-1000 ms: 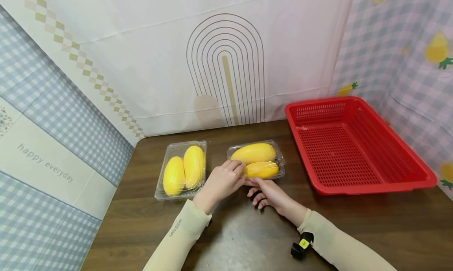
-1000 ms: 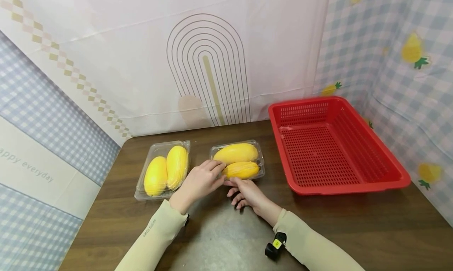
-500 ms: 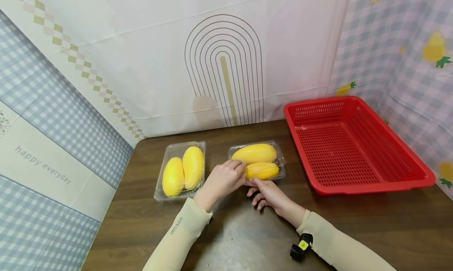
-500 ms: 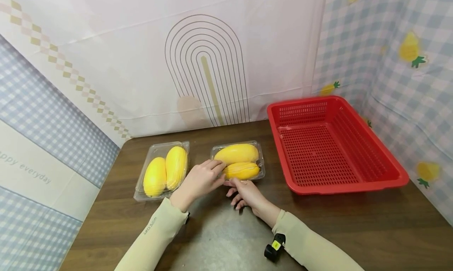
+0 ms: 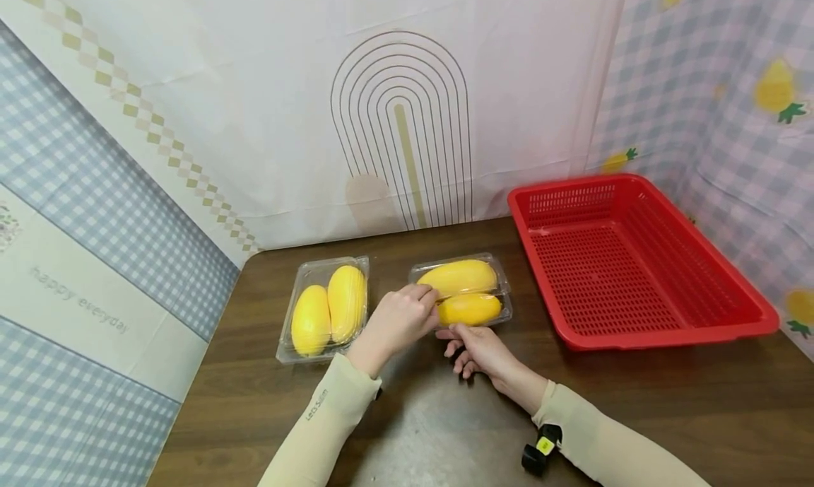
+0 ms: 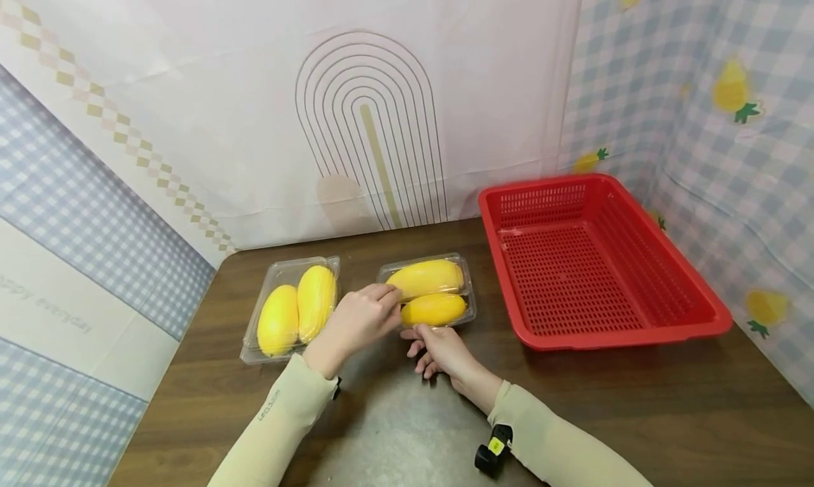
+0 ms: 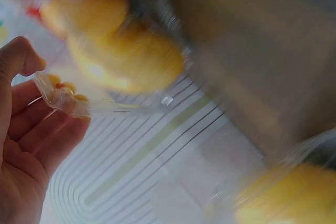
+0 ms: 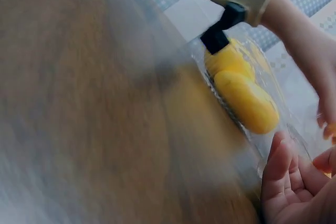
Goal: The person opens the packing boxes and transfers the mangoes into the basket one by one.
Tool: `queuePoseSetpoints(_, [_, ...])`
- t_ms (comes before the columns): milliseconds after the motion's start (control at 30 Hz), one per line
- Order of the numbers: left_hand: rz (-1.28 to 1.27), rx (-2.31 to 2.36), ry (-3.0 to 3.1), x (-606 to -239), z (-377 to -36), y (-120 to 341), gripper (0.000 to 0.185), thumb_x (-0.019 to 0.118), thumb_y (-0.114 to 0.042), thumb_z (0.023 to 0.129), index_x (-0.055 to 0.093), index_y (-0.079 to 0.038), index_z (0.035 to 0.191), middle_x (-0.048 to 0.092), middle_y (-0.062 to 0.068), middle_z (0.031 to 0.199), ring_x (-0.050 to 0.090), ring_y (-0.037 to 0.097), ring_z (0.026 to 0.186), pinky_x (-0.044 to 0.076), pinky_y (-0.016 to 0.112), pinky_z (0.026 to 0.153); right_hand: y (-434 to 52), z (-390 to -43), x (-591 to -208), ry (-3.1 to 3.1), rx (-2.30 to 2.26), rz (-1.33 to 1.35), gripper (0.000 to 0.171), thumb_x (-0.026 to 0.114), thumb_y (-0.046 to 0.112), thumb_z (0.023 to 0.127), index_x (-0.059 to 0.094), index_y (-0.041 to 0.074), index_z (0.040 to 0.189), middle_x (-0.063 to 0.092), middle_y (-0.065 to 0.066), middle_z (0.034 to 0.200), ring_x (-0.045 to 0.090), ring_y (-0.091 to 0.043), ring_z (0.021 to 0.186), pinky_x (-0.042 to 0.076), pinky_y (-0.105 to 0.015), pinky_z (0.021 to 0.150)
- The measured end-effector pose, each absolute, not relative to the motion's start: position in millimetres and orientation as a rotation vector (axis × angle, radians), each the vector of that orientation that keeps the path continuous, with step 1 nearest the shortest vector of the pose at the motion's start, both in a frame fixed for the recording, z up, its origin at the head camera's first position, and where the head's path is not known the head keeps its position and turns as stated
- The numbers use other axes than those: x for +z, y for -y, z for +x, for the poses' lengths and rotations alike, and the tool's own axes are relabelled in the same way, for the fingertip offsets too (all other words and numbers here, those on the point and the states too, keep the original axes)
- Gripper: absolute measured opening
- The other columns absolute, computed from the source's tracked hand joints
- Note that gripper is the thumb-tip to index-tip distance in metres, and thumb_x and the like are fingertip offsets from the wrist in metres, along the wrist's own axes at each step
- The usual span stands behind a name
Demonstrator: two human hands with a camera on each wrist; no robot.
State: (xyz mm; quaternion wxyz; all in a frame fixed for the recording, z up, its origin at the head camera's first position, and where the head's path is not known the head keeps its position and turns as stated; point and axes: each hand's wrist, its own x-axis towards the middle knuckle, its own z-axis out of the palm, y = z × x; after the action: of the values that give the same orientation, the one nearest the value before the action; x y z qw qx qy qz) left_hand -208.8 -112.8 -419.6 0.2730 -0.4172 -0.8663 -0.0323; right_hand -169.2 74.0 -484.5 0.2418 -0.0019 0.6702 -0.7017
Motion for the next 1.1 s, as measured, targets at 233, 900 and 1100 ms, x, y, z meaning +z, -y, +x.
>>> queuePoseSetpoints(233, [-1.094, -0.158, 2.362, -395, -215, 116, 0.023, 0.071, -0.013, 0.089, 0.075, -0.001, 0.108, 0.074, 0.010, 0.105, 0.072, 0.023, 0.093, 0.059, 0.032, 0.077, -74, -165, -482, -1.780, -1.949, -0.031, 0.048, 0.041, 0.029, 0.107, 0.061, -0.007, 0.132, 0.059, -0.002, 0.081, 0.057, -0.008, 0.056, 0.049, -0.020, 0.051])
queuePoseSetpoints(900, [-0.533, -0.859, 2.468, -395, -235, 117, 0.046, 0.065, -0.042, 0.097, 0.072, -0.003, 0.121, 0.069, 0.008, 0.103, 0.064, 0.020, 0.081, 0.056, 0.035, 0.076, -68, -159, -485, -1.762, -1.986, 0.009, 0.047, 0.041, 0.027, 0.107, 0.059, -0.008, 0.133, 0.058, -0.002, 0.078, 0.062, -0.009, 0.059, 0.054, -0.023, 0.059])
queuePoseSetpoints(1100, [-0.364, -1.102, 2.469, -398, -236, 116, 0.053, 0.062, -0.046, 0.098, 0.068, -0.003, 0.128, 0.067, 0.009, 0.104, 0.061, 0.025, 0.086, 0.054, 0.036, 0.076, -70, -156, -482, -1.755, -2.013, 0.003, 0.049, 0.042, 0.028, 0.108, 0.058, -0.010, 0.134, 0.057, -0.002, 0.078, 0.061, -0.009, 0.060, 0.054, -0.023, 0.060])
